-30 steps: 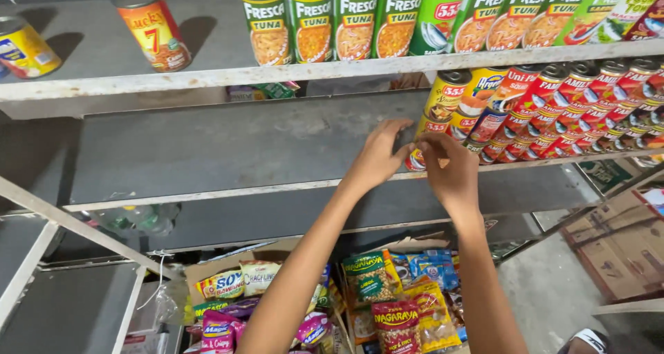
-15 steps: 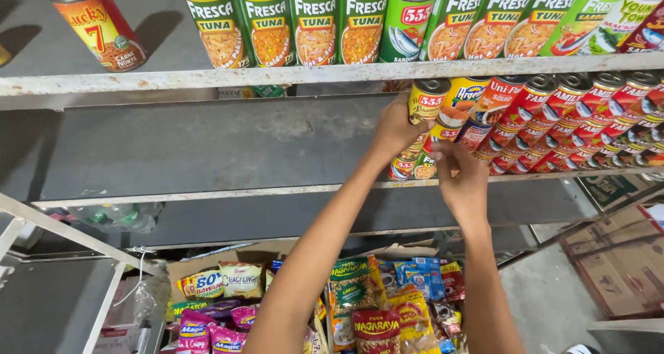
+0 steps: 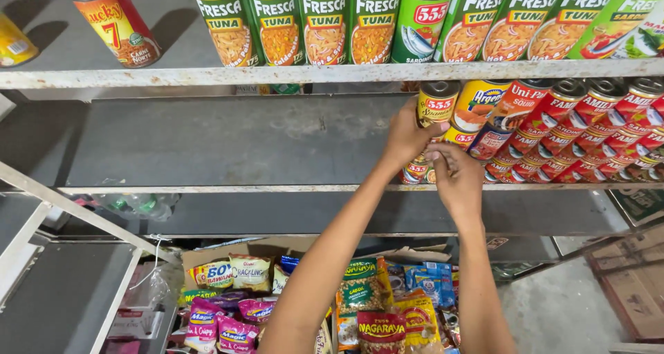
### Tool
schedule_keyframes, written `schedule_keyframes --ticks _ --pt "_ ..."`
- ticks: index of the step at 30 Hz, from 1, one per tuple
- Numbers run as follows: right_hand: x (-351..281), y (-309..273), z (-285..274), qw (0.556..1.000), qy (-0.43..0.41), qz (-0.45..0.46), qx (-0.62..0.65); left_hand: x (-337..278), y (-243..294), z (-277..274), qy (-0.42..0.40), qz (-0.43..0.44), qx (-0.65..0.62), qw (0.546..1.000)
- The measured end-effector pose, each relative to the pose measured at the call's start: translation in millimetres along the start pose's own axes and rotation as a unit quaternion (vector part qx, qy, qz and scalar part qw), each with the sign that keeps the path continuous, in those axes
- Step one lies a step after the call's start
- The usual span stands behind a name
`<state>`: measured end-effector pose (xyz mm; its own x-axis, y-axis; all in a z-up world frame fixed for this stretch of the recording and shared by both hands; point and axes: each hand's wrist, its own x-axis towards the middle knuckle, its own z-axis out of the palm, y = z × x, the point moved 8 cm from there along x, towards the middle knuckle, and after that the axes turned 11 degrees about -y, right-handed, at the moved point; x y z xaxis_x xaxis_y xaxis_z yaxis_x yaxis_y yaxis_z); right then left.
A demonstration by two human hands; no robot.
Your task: Organizing and arranging various canned goods on retail shelves.
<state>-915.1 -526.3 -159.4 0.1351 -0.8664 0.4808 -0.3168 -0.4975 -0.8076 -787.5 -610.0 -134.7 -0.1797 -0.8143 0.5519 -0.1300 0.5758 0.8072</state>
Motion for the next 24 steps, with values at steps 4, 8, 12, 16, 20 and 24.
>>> schedule_keyframes --ticks 4,8,12,16,20,24 --pt "5 1 -7 0.999 0.007 -0.024 0.021 2 -2 -2 0.001 0.011 -0.043 0.999" --pt "5 2 -8 1.000 0.010 -0.023 0.013 -1 -9 -3 0.011 -0.005 -0.098 0.995" --pt "6 3 -4 1.000 0.001 -0.030 0.002 -4 -1 -16 0.036 0.009 -0.083 0.996" --pt "4 0 -2 0.999 -0.002 -0.033 0.013 -15 3 -30 0.048 -0.008 -0.072 0.996" --pt "2 -18 6 0.998 0.033 -0.062 -0.003 -40 32 -57 0.042 0.011 -0.032 0.999" --pt "-5 -84 18 0.975 0.057 -0.216 -0.025 -76 56 -88 0.053 0.012 0.080 0.995"
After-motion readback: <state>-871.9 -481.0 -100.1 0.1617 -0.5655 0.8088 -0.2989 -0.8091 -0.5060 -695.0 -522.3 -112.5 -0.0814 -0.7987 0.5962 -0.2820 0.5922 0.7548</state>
